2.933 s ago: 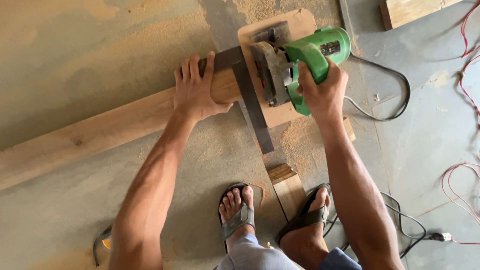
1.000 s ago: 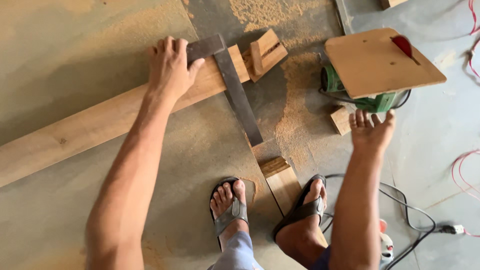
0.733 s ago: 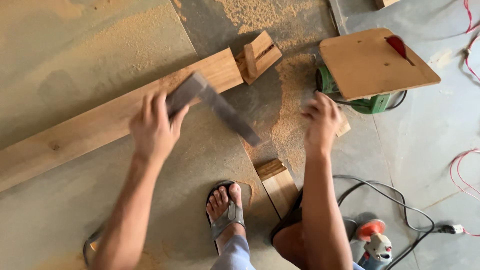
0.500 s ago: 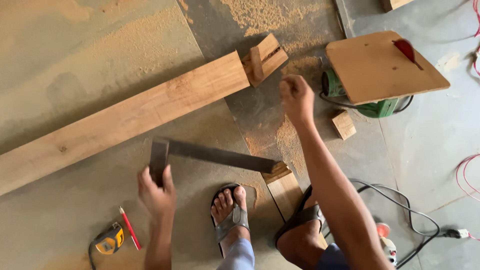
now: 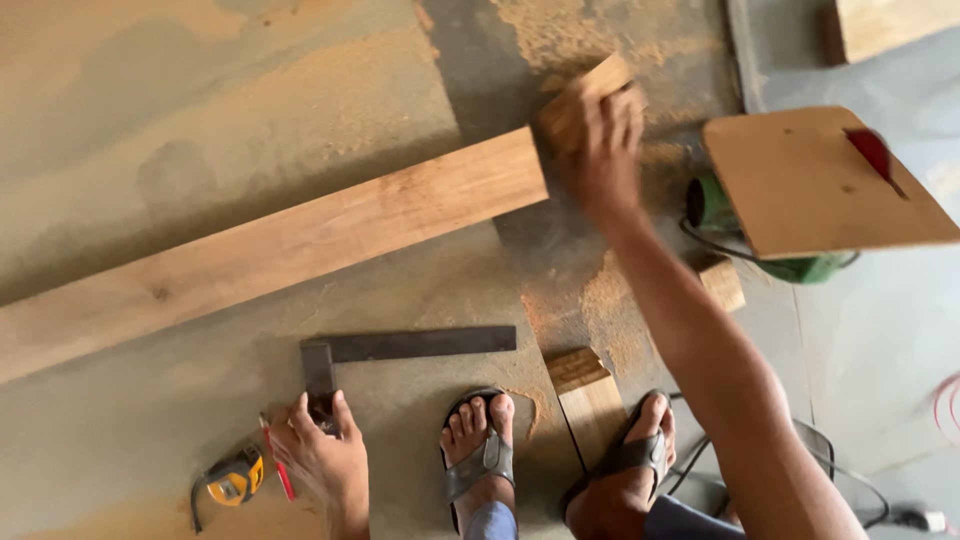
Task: The person measures a long wooden plank with a tape measure and marks it with a pencil. They then use a metal square to align a circular saw and cut the plank into smaller pieces. The process of measuring, marking, and cutting is repeated multiple times throughout the video.
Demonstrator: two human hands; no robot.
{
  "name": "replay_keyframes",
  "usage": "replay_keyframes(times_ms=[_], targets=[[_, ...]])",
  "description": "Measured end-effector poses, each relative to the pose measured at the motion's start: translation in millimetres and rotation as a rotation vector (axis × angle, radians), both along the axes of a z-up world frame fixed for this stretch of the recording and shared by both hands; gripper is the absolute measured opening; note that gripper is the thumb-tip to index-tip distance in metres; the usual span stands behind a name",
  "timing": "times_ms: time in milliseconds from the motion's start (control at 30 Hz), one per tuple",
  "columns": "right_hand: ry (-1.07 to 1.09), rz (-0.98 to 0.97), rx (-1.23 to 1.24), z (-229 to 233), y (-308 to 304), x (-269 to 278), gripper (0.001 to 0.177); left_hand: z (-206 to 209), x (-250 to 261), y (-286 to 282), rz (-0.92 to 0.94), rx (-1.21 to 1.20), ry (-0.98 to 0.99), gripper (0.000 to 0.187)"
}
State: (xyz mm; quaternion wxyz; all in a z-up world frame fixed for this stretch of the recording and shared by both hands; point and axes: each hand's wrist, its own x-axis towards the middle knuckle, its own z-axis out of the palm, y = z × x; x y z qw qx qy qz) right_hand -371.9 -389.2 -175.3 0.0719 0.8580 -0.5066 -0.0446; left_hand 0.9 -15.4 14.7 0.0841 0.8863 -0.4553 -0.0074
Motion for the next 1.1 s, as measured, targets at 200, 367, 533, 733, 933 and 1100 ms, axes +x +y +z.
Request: replay_keyframes(times_ms=[200,367,533,733,933,1100], targets=[[-0.57,-0.443,0.113,91,-95,5,0.079,6,18,-41,-0.04,-0.109,0.136,0.055],[-0.977,-0.929,0.848,167,-39,86,0.049,-2,66,-109,-0.141,-0.071,0.175,0.069],[-1.18,-0.856,0.554,115,-8,135,0.055,10,123,-162,-0.335,0.054,0.126,0.096],[-1.711,-0.358,0.129,156,-3,129,0.054,63,153,-172,-0.469,-0.037,-0.05,0.083],[-1.678,0.047,0.015,220,10,131,0.026,71,138,-132,-0.415,-0.219,-0.146,0.044],[-1.733,-0.164,0.349,226,26,138,0.037,34,120,-135,-0.372,-0.241,-0.219,0.065]])
